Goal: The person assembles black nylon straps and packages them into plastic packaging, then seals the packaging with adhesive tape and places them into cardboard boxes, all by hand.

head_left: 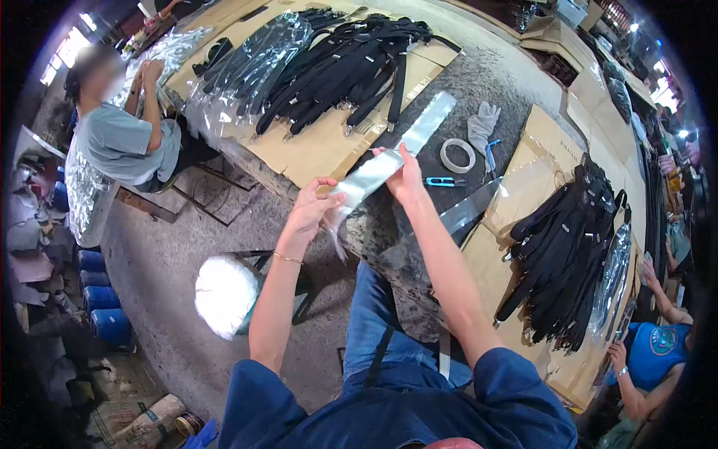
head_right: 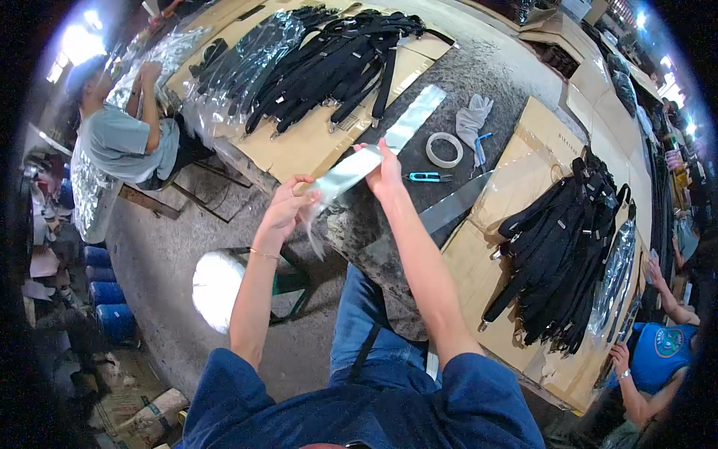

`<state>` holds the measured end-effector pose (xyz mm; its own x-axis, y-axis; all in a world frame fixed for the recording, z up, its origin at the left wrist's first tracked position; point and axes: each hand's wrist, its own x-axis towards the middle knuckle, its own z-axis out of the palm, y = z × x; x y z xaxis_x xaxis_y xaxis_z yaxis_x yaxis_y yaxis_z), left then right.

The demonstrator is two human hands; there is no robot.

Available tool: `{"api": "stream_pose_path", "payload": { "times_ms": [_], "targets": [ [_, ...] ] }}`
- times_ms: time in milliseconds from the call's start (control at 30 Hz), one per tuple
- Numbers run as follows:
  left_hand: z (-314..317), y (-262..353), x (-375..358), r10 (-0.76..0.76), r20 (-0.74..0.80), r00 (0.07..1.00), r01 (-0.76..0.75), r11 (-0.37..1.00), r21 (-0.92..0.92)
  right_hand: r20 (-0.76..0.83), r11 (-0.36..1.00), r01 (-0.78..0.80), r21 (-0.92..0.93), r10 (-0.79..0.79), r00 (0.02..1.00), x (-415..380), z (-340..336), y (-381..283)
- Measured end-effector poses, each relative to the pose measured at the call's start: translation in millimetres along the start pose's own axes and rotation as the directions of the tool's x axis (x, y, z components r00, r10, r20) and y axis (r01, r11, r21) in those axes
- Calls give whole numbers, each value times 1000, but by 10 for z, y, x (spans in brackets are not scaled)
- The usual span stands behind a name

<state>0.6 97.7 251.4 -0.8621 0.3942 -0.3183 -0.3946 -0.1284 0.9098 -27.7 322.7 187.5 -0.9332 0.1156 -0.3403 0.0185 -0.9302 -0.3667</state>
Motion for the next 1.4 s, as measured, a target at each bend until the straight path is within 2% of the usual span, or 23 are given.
{"api": "stream_pose_path", "payload": {
  "times_ms": [33,67,133,200,267,333,400,500,567,600,667,733,767,800,867,933,1000,1067,1133,1300,1333,1367,1400],
  "targets": [
    [-16,-59,73,19,22,1000,-19,1000,-16,-109,998,45,-48,-50,993,79,28,-51],
    [-2,-72,124,24,24,999,-24,1000,-12,-51,1000,22,6,-22,998,206,-38,-123],
    [73,-98,211,18,27,999,-19,999,31,-7,993,37,-111,-38,999,346,-65,-247],
    [163,-96,293,36,15,999,-37,999,18,-32,991,96,-93,-99,995,400,22,-381],
    [197,-88,380,43,58,997,-50,993,110,-61,986,146,-80,-151,987,480,47,-515],
    [211,-94,422,38,65,997,-45,993,106,79,998,-43,-40,46,996,515,24,-666],
    [210,-74,444,26,61,998,-35,989,143,70,990,-78,-120,87,994,477,37,-709],
    [133,-94,397,25,65,998,-34,990,134,16,984,-1,-176,4,1000,424,74,-711],
    [153,-34,358,26,56,998,-34,989,145,141,978,187,-87,-174,975,595,-68,-773],
    [162,11,329,27,51,998,-35,987,159,202,952,280,-121,-253,946,900,-253,-852],
    [206,126,347,65,54,996,-74,978,197,226,946,321,-51,-302,926,634,232,-1060],
    [221,188,386,105,69,992,-118,966,230,285,915,381,-131,-333,899,616,474,-1304],
    [234,214,413,105,83,991,-122,964,238,253,874,429,-227,-373,893,661,548,-1399],
    [251,232,433,105,99,990,-127,961,247,255,872,433,-228,-376,891,687,594,-1475],
    [219,148,456,70,99,993,-95,958,271,211,893,359,-271,-309,928,842,497,-1652],
    [148,43,445,36,94,995,-62,953,295,178,897,374,-237,-338,924,999,258,-1707],
    [63,-61,350,-11,128,992,-33,940,338,60,930,309,-197,-303,951,1104,9,-1766],
    [35,-98,205,-31,95,995,-3,943,334,65,923,305,-236,-298,952,1056,-140,-1773],
    [-48,-92,87,-56,123,991,-6,890,455,39,890,347,-295,-351,935,1098,-326,-1800],
    [-202,-246,-1,-52,17,998,37,861,507,-12,896,301,-327,-323,946,1449,-663,-1893],
    [-192,-267,-32,-52,-3,999,46,848,528,-84,747,199,-634,-322,943,1428,-662,-1909],
    [-183,-292,-53,-49,-22,999,54,834,549,-145,511,56,-858,-345,928,1335,-558,-1891],
    [-182,-336,-52,-51,-33,998,60,838,543,-143,506,50,-861,-335,931,1244,-430,-1906]
  ]
}}
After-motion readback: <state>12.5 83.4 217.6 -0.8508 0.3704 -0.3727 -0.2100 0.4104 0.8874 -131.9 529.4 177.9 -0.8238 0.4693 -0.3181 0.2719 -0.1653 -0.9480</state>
